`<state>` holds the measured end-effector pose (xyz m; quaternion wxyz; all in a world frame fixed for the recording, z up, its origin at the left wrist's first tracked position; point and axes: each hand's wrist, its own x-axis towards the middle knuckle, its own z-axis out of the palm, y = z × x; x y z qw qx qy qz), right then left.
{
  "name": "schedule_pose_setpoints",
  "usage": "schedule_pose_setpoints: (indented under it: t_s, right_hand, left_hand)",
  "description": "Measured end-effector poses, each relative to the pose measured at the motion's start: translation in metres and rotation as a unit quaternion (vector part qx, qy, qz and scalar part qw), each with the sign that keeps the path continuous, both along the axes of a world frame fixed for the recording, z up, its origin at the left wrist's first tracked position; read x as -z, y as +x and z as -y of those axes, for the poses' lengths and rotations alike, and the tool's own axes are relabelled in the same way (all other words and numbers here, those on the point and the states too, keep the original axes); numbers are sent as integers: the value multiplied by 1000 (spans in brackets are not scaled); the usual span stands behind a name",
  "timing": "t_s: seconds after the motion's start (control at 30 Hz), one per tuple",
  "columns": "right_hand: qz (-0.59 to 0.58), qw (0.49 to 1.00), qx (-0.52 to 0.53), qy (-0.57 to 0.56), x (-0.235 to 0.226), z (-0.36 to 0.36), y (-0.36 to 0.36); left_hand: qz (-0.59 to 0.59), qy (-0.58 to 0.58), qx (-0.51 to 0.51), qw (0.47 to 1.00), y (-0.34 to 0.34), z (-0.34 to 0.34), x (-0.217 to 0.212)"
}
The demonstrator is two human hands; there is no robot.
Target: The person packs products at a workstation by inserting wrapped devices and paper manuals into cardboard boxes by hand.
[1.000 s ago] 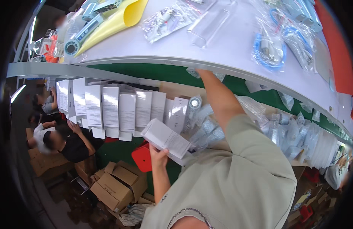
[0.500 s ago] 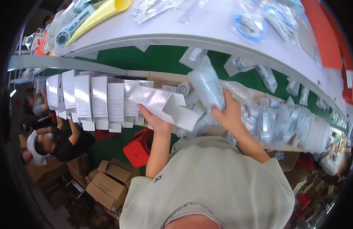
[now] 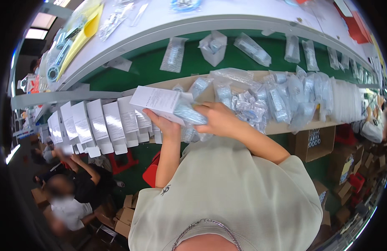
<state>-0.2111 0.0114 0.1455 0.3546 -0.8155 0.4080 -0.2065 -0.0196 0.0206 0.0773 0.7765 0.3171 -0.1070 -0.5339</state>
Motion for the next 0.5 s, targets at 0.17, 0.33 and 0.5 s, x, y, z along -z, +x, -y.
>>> schedule_pose_setpoints:
  t_s: [0.17,0.33,0.5]
  right_hand:
    - [203,963,0,178,50,-13,13]
    - [323,932,-8,164,68,-26,-24]
    - [-312,932,166,-77,125,-11,-135]
  left_hand:
    - [16,62,23,998,-18,-31,20]
    - [-91,128,47,986,-18,-57,45]
    - [-104,166,43,980,-8,-60,40]
